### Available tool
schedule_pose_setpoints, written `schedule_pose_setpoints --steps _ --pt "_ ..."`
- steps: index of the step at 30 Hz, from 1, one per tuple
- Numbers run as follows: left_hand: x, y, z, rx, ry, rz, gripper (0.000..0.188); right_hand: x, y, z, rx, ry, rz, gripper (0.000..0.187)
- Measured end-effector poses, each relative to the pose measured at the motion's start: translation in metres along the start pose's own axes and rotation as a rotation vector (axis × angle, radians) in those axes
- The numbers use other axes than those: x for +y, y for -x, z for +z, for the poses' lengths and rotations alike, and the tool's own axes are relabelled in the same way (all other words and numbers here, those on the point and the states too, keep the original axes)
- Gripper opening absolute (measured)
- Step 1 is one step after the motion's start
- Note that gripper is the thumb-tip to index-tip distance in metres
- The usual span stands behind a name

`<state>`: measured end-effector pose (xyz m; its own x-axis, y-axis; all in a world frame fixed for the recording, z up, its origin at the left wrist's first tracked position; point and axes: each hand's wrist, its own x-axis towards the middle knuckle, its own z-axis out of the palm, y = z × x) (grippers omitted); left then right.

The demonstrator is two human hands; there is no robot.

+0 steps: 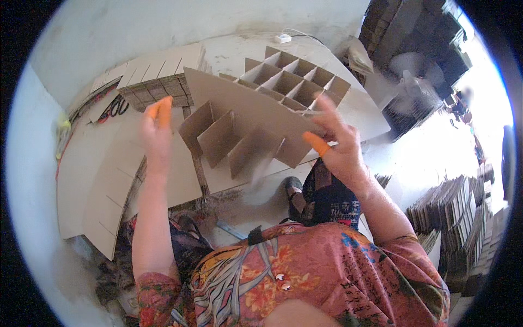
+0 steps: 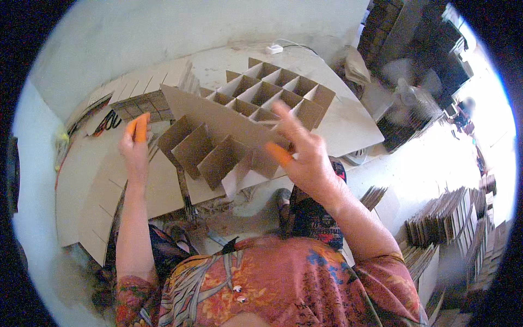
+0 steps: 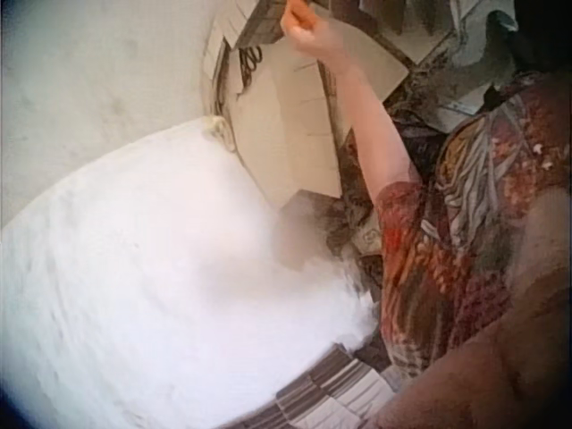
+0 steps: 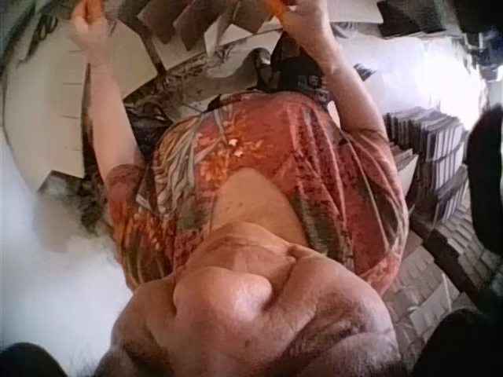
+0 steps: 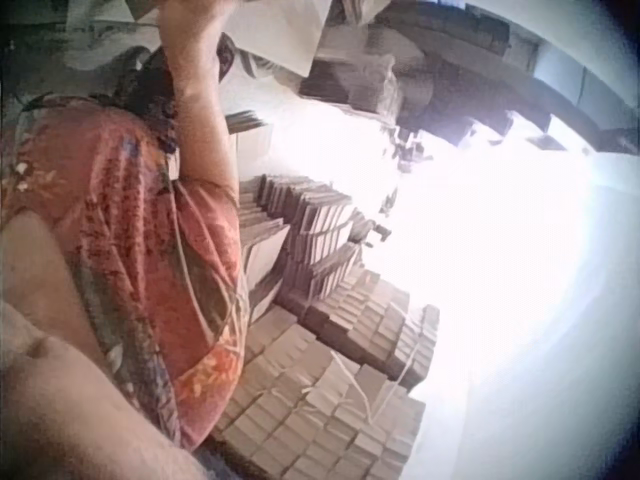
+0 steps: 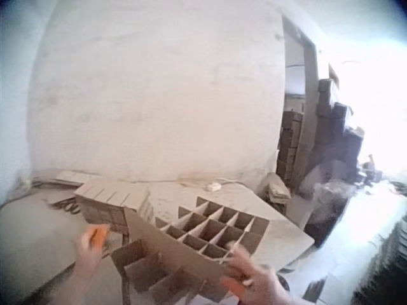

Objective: The person sits on the floor and repeatedly folds pre-scored cardboard sheets into accordion-style dividers. They pick up each sheet, fold it along the score lines, and place the finished piece into a growing stack on the floor.

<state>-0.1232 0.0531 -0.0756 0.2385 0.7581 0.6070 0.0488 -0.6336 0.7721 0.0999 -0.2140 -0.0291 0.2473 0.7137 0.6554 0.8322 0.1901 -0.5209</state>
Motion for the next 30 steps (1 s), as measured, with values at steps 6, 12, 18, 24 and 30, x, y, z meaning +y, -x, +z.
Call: schedule_pose_setpoints --steps 6,12,18,24,30 --pt "0.057 0.090 0.018 -0.195 -0.134 0.436 0.013 -0.002 -0.005 -0.001 -0.158 0.091 -0.026 0.052" --pt "0.063 0.126 0.032 -0.232 0.067 0.232 0.015 0.016 0.016 0.006 -0.217 0.076 0.014 0.048" --pt "0.048 0.157 0.040 -0.446 0.137 -0.133 0.020 0.007 0.011 0.008 -0.108 0.077 -0.061 0.049" --pt "0.018 0.160 0.076 -0.692 0.263 -0.565 0.037 0.002 0.019 -0.001 -0.217 0.088 0.112 0.052" --pt "-0.041 0.157 0.131 -0.536 1.371 -1.231 0.033 -0.002 0.021 0.000 -0.195 0.106 0.030 0.050"
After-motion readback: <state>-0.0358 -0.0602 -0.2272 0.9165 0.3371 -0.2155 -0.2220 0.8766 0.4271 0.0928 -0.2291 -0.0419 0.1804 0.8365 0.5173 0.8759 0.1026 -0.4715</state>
